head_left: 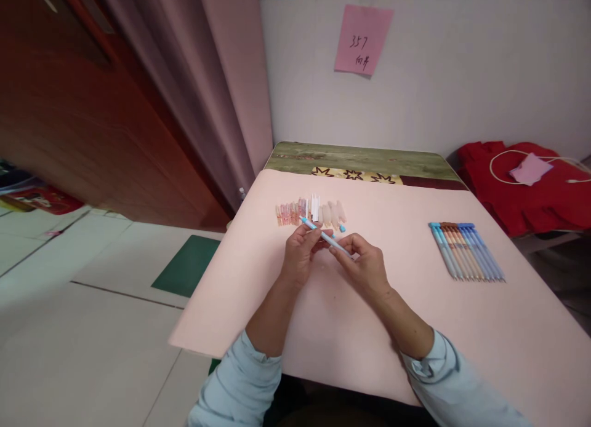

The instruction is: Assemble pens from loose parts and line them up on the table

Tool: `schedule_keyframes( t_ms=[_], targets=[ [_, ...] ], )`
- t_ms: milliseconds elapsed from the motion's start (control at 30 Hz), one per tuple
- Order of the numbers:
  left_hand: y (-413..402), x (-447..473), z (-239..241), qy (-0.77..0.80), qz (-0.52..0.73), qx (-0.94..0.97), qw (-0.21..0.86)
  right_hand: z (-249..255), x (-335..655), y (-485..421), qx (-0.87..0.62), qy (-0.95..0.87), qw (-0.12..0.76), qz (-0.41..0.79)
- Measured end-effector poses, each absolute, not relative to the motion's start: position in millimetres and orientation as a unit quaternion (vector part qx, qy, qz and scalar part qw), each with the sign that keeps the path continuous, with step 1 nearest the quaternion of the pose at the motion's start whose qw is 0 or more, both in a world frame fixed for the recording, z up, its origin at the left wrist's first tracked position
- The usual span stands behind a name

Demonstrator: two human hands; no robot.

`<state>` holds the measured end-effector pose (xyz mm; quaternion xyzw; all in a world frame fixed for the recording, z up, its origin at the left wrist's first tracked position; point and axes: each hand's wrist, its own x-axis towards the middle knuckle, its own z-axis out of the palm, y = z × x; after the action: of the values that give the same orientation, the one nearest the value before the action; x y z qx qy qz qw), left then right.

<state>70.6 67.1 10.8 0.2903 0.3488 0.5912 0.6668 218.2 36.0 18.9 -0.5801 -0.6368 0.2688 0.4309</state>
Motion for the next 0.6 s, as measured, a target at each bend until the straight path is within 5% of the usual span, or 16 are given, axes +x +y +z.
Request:
schedule_keyframes(
  t_ms=[200,467,600],
  targets=[
    [66.1,69.3,9.0,0.367,0.571,0.299,0.671,16.6,219.6,35.4,-0.566,-0.645,0.439,0.268],
    [62.8,66.6,14.1,0.326,0.564,0.336,0.681,16.1,221.9,40.2,-0.436,-0.493,0.397,0.639],
    [63.0,66.8,14.4,0.327,0.561,0.343,0.679,16.5,221.8,42.3,-0.424,-0.471,0.39,0.668]
  ],
)
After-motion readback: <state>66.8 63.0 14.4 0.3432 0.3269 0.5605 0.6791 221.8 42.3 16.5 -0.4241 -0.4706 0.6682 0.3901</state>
